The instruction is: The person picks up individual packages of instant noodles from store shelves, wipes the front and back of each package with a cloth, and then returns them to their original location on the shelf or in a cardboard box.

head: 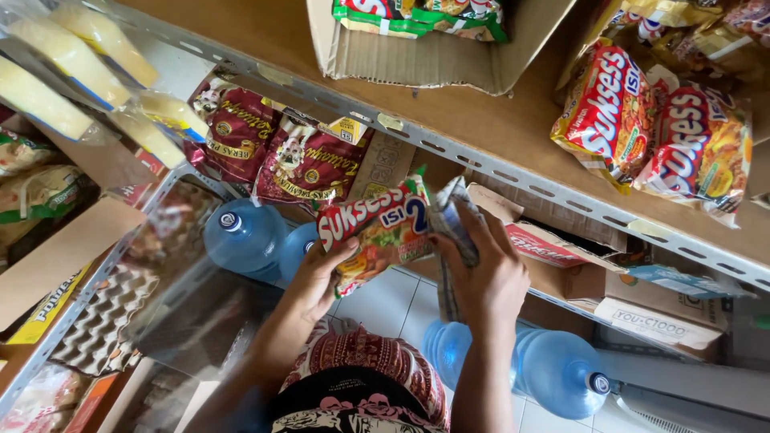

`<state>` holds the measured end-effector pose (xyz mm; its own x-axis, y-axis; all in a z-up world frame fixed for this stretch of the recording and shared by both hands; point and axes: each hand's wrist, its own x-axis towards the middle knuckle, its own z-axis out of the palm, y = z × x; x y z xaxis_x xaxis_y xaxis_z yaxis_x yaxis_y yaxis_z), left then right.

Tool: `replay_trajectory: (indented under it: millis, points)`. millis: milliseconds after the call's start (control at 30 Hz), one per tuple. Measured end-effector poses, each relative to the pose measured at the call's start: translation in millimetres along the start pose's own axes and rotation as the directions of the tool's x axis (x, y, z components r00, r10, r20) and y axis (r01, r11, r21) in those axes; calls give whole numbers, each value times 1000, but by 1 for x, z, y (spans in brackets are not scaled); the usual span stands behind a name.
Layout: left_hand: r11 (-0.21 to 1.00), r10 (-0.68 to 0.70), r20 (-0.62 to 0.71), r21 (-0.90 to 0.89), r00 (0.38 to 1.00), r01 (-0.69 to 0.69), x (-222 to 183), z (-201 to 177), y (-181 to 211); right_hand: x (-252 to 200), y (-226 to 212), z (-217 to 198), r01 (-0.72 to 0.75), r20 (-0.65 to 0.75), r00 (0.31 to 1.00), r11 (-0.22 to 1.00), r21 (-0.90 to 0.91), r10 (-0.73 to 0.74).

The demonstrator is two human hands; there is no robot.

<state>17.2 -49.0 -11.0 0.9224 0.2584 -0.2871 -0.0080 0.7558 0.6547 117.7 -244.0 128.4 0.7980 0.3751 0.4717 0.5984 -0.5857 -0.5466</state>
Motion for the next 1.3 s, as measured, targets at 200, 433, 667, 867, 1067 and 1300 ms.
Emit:
replay_trajectory:
  millis: [200, 433, 667, 867, 1067, 1300]
  points:
    - [980, 150, -166, -102, 975, -169, 8, -13, -45, -38, -22, 39, 209, 46, 978, 967, -145, -204]
    - [902, 61, 134, -432, 989, 3, -2, -33, -52, -62, -4, 55, 543, -31, 840, 840, 4, -542]
    - [963, 96, -81, -246, 992, -113, -34, 36, -7, -43, 49, 61, 226, -312, 926, 974, 13, -211]
    - [920, 184, 57, -361, 981, -152, -8, 49, 40, -88, 45, 89, 73, 114, 988, 960, 269, -107]
    - [851, 488, 346, -395, 801, -347, 88, 146, 138, -79, 23, 62, 193, 93, 963, 893, 406, -251]
    - [766, 619, 170, -343, 766, -543, 275, 215, 213, -94, 44, 57, 233, 29, 965, 902, 364, -261]
